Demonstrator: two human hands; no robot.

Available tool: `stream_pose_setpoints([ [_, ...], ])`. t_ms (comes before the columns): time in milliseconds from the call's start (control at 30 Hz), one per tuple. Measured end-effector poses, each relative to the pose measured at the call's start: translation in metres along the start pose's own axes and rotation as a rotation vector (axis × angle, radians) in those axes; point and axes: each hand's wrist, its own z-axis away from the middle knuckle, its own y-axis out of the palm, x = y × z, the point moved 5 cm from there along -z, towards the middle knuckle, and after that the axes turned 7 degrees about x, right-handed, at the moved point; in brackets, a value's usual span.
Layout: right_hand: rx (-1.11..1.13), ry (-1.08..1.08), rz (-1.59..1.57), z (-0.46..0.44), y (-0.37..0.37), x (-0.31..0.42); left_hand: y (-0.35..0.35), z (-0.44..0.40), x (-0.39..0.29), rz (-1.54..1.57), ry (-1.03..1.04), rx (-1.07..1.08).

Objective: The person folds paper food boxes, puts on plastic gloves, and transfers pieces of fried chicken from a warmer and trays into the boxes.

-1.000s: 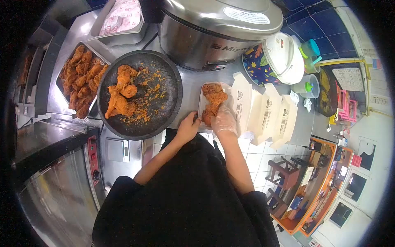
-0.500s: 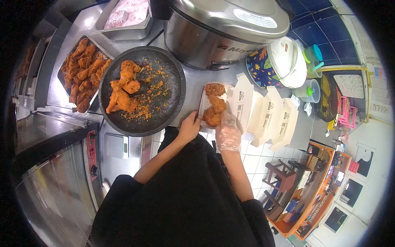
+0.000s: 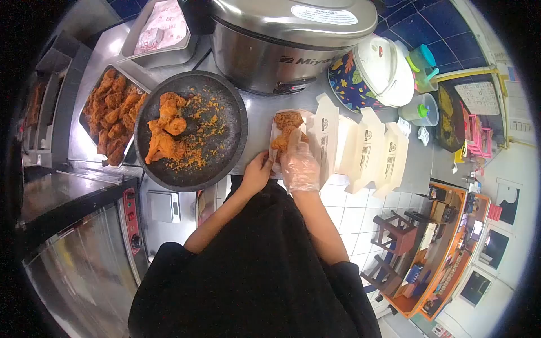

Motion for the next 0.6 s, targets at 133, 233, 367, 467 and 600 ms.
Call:
stream_pose_setpoints([
  [133,-0.074,-0.062,-0.118,0.012,0.019,-0.018,0.001,-0.010,0.023,-0.058,0.057,-0.051],
  [233,-0.113,0.146,-0.093,0.024,0.035,-0.043,0.002,0.000,0.009,0.060,0.015,-0.033],
  [367,0.258,0.354,-0.036,0.011,0.003,-0.015,0.000,0.004,-0.001,0.016,-0.010,-0.027],
  [467,0.401,0.435,-0.052,-0.001,0.028,-0.024,0.004,-0.002,0.013,-0.036,0.058,-0.047],
  [600,0.365,0.438,-0.142,-0.007,0.038,-0.030,0.004,-0.002,0.008,0.005,0.005,-0.037],
])
